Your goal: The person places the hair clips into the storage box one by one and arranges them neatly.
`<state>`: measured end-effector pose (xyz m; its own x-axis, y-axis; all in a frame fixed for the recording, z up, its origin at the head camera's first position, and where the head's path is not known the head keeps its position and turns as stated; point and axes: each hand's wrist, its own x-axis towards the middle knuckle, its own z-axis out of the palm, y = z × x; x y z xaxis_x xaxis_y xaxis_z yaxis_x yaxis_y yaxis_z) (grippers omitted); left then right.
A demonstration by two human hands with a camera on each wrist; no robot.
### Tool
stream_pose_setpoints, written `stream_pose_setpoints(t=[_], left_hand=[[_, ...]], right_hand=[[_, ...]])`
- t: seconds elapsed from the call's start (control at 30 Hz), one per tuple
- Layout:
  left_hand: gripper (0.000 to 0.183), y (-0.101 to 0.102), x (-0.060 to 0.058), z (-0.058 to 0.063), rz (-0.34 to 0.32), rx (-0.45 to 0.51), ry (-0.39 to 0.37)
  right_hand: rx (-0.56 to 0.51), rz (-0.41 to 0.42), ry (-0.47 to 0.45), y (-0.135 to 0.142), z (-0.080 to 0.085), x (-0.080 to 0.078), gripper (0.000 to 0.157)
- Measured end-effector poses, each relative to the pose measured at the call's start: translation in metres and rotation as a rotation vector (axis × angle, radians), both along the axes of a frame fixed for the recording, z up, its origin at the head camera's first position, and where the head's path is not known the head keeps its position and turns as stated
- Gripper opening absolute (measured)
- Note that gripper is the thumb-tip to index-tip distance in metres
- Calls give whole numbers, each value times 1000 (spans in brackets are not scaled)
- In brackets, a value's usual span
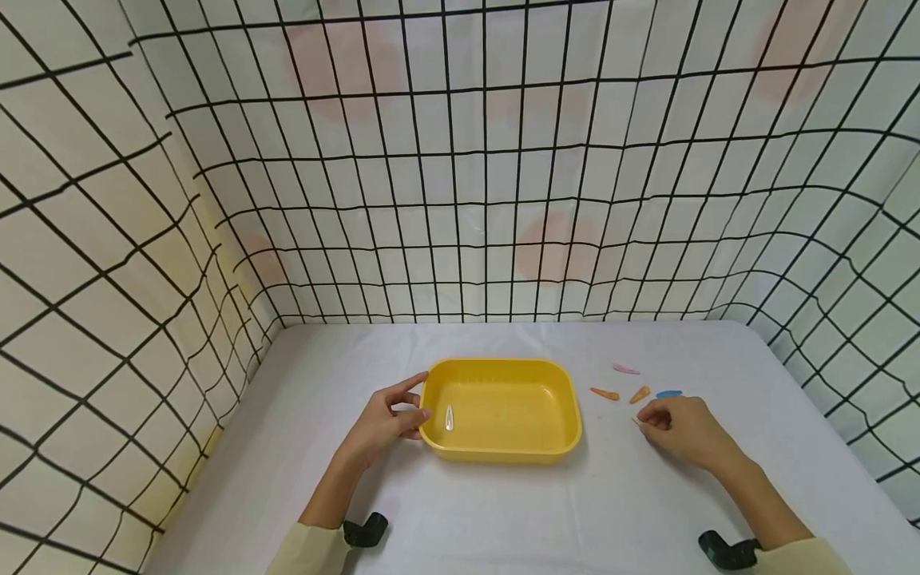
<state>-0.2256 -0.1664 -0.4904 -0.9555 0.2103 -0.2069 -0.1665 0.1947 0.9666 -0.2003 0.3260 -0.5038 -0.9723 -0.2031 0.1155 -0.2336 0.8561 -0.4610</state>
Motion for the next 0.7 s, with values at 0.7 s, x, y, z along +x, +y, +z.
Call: stream_pose_setpoints(t=[0.7], left_hand=[[67, -1, -2, -2, -9, 7, 15]], right_hand=[[-69, -135, 3, -9, 7, -6, 13]])
